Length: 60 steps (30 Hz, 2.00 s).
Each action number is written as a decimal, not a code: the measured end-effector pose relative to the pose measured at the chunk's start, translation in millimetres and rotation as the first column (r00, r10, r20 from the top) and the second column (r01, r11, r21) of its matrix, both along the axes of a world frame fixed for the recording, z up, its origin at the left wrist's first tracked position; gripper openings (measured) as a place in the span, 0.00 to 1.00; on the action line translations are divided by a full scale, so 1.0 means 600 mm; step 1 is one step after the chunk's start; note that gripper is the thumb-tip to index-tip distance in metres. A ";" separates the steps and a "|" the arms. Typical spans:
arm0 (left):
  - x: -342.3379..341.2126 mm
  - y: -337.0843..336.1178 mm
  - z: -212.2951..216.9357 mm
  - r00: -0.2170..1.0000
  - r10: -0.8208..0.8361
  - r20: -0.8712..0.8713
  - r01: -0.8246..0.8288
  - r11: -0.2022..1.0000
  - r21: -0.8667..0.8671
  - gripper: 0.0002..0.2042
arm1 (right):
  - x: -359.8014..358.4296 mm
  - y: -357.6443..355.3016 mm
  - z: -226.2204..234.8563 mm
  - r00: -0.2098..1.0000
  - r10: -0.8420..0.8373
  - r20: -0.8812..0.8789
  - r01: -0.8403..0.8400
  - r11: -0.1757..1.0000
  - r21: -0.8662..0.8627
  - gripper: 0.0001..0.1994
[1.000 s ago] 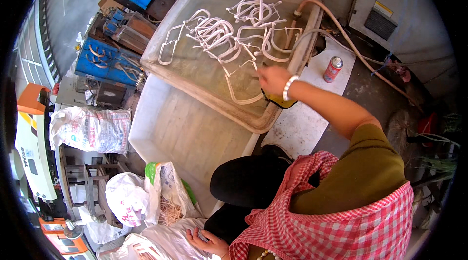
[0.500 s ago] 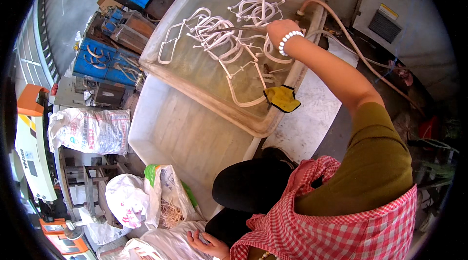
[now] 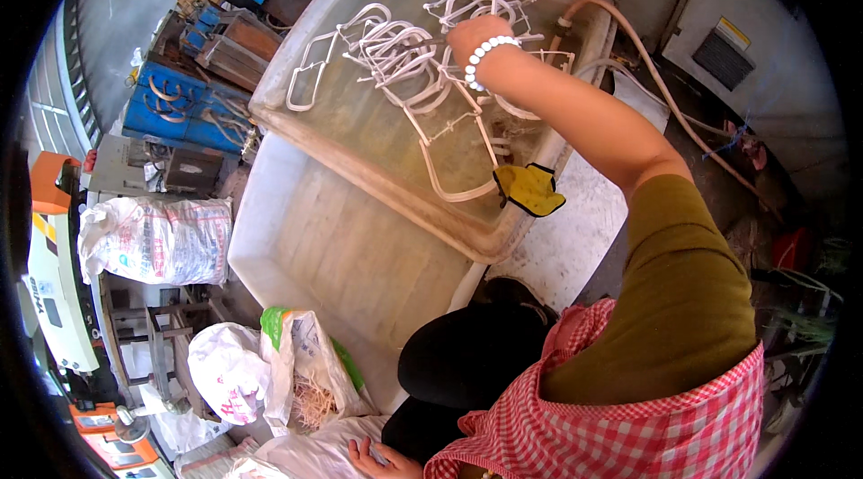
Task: The person assembles plastic hangers by inserting white plastic hooks into pink hanger frames. They repeatedly pick up frames and hooks, insert the hooks, and place the assembled hangers into a white sack.
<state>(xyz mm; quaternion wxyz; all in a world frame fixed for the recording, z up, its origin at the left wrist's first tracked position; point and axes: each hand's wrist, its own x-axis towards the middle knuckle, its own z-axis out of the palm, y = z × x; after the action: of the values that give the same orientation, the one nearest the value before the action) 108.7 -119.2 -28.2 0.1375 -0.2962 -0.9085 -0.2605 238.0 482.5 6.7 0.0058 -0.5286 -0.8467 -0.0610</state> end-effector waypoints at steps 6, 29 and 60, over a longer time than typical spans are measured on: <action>0.000 0.018 0.018 0.998 0.034 0.049 -0.033 0.999 -0.032 0.14 | -0.090 0.097 -0.132 0.999 0.012 -0.045 -0.015 0.999 -0.051 0.11; 0.011 -0.016 0.022 0.996 0.033 -0.080 -0.036 0.999 -0.037 0.10 | -0.153 -0.005 -0.341 0.287 -0.485 -0.826 0.136 0.874 -0.467 0.15; -0.087 0.096 -0.041 0.929 -0.354 0.105 0.358 0.934 -0.011 0.09 | 0.101 -0.177 0.147 0.178 -0.312 -0.933 -0.408 0.839 -0.359 0.12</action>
<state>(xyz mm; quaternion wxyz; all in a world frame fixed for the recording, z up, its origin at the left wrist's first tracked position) 56.6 -61.5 -52.6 0.0373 -0.4445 -0.8494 -0.2822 298.4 376.2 94.9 0.3994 -0.3897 -0.6357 0.5334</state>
